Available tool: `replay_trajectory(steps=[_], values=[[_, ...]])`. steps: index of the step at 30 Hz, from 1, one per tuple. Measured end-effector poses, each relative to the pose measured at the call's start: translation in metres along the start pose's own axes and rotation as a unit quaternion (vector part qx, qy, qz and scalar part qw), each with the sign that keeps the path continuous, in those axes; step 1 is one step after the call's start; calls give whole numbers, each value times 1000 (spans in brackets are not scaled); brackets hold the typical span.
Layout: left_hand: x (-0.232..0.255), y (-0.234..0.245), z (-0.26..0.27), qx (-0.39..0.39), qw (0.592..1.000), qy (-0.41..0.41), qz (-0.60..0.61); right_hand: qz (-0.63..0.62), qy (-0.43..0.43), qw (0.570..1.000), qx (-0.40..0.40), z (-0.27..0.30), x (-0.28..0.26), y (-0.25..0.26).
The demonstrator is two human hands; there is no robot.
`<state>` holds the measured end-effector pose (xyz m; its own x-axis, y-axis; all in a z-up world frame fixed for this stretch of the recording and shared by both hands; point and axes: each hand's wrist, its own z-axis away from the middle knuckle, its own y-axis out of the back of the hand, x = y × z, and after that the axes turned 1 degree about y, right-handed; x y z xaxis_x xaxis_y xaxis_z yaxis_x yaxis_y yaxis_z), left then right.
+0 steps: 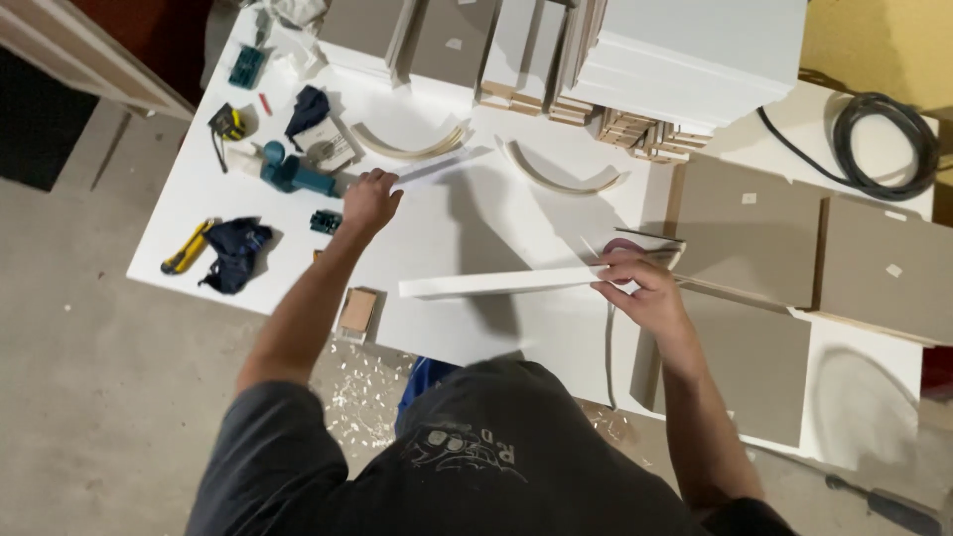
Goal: Applying edge banding to wooden panels using an iron and finishing the edges with a trimmer and sanding block.
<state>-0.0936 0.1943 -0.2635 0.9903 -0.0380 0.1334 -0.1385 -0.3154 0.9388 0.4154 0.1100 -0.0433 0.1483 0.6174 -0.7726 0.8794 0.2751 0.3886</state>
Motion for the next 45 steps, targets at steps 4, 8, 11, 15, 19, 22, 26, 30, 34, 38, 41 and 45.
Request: replay_trajectory(steps=[4,8,11,15,19,22,26,30,34,38,41,45], values=[[-34,-104,-29,-48,997,-33,-52,22,-37,999,9,0,-16,-3],[-11,-108,-40,51,991,-95,-80,17,-51,998,14,7,-11,-4],[45,-18,-50,63,988,-136,-27,24,-50,998,25,2,-16,-7],[118,123,-28,60,969,-236,51,23,-48,998,34,5,-8,-9],[156,221,6,54,951,-294,78,10,-37,998,49,10,8,-12],[167,254,29,41,937,-329,107,-16,-44,998,52,11,17,-11],[174,262,59,73,924,-361,105,-40,-2,998,43,9,21,-9],[189,284,78,69,926,-356,103,-32,-2,999,42,24,67,-6],[197,288,80,27,940,-313,129,-58,13,998,32,18,57,-8],[195,255,77,8,956,-241,169,-57,-12,998,36,13,40,-8],[196,251,76,-59,958,-186,210,-54,-10,998,41,14,46,-10],[205,267,73,-69,960,-177,207,-54,-7,997,47,12,43,-11]])
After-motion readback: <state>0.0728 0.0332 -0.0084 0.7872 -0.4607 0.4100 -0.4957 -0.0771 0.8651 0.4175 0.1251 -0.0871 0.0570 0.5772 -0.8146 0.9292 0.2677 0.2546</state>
